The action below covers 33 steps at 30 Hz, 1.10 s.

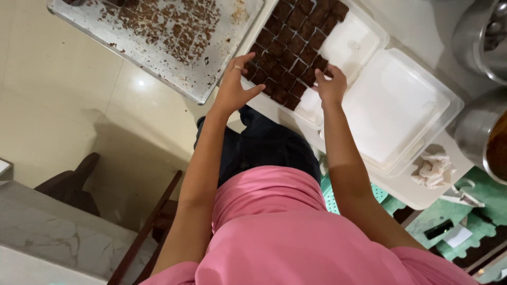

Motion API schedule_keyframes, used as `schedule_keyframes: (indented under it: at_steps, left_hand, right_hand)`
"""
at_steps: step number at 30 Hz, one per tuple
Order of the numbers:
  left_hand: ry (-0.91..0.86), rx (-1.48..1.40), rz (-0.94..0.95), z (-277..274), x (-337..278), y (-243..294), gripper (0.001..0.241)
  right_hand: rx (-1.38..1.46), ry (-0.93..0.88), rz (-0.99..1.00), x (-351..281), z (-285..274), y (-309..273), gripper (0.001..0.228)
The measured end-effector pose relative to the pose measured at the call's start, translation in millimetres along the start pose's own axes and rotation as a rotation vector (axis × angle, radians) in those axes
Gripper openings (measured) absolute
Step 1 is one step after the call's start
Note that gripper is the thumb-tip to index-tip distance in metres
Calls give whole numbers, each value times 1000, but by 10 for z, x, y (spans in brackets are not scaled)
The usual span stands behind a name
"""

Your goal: Packing brownies from a baking tray into a styrofoam container.

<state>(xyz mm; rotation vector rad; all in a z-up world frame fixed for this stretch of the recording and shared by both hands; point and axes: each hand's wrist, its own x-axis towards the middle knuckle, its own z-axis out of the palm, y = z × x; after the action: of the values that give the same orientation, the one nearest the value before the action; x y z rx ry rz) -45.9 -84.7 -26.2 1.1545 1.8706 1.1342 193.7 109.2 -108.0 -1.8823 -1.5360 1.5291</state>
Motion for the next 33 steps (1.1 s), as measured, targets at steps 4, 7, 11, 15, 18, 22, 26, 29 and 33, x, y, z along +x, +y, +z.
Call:
schedule_keyframes:
  at_steps: [4,7,11,15,18,22,26,29,33]
  left_hand:
    - [104,-13,19,-143,-100,-64,69]
    - [188,-69,-307,-335,-270,-158,56]
    - [538,-145,-259,-630,-497,-849,44]
    - [748,-79,-339,-1113,-739,-1224,35]
    - [831,-75,-307,-1404,-848,-1575,29]
    - [876,12,-332,-1840,-796,-1628,28]
    - [759,341,-363,-2320,-535,-1926,37]
    - [710,568,-405,-2721,-184,-2104,58]
    - [766,787,-377,-3176,317,-2737,88]
  right_hand:
    - [27,-41,24,34,-75,69,58]
    - [42,-83,26,55,-171,246,50]
    - [114,-129,-29,84,-292,358,36]
    - [292,-265,-10,67,-354,395,34]
    - [423,-370,-5,152,-402,438,37]
    - [405,-342,122,164,-530,341,43]
    - [248,-357,89,99,-611,264,59]
    - [93,-223,44,-6,-663,216,61]
    - [-79,-69,-50,-196,-619,-33,54]
